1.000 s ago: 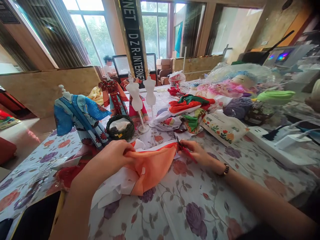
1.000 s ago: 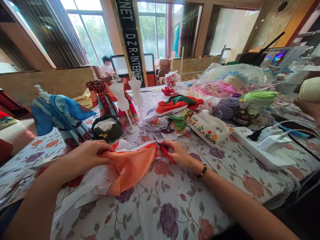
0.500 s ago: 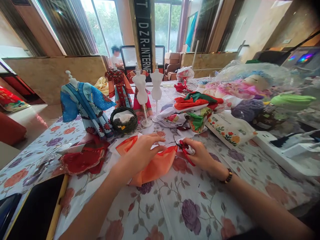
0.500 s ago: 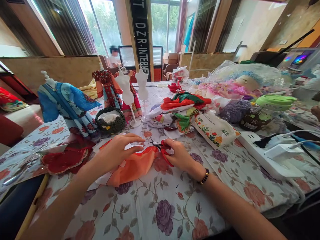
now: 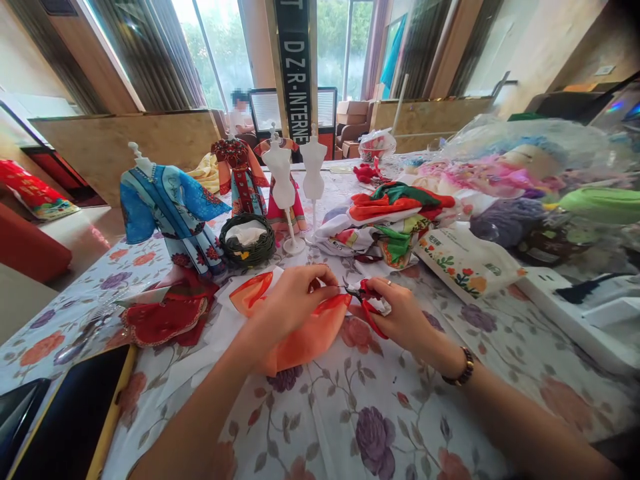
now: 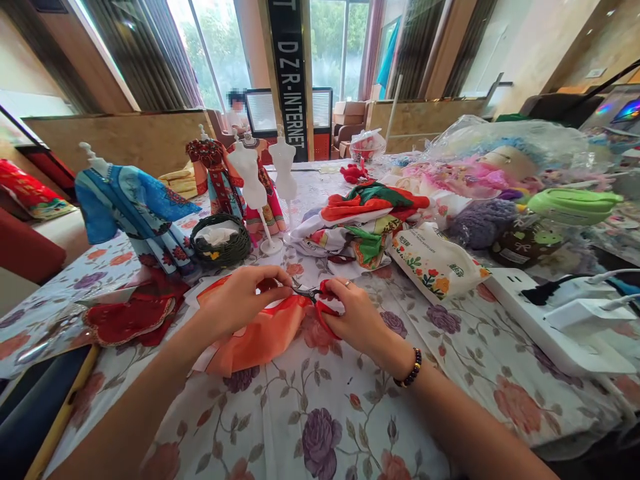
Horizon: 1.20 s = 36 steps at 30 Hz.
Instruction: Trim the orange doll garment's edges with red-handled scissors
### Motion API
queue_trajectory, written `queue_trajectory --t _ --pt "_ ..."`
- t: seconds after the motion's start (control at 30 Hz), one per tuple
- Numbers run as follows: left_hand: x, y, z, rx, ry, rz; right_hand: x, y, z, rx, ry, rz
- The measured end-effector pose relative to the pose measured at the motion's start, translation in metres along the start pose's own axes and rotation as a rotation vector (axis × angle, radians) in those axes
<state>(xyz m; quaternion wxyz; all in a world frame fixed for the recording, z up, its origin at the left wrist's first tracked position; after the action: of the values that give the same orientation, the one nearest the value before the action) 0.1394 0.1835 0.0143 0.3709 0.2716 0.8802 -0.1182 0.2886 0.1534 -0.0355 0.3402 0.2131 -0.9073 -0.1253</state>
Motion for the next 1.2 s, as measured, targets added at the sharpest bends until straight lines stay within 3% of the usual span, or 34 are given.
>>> queue_trajectory --t 0.17,0.43,0.67,1.2 --pt "-0.008 0.007 -0.005 0.090 -0.028 -0.007 0.000 0.004 -0.005 0.047 -0.008 -0.008" --pt "-0.033 0.012 -0.017 0.016 0.293 0.128 -0.002 0.007 -0.015 0.169 -0.039 -0.026" --pt "-0.034 0.012 -0.014 0.074 0.331 0.233 -0.002 0.006 -0.019 0.233 -0.064 -0.022" --pt "-0.040 0.009 -0.009 0.223 0.296 0.280 -0.005 0.008 -0.018 0.288 -0.073 -0.015"
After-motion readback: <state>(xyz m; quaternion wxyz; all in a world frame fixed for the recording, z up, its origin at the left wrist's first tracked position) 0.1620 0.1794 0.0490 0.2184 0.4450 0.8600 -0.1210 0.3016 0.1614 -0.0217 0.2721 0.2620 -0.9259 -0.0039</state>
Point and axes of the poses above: each hand's wrist, its own y-axis towards the middle knuckle, its own z-axis out of the palm, x = y × z, the point moved 7 cm from there along y, towards the middle knuckle, and after that the axes turned 7 degrees about x, right-handed, at the moved point
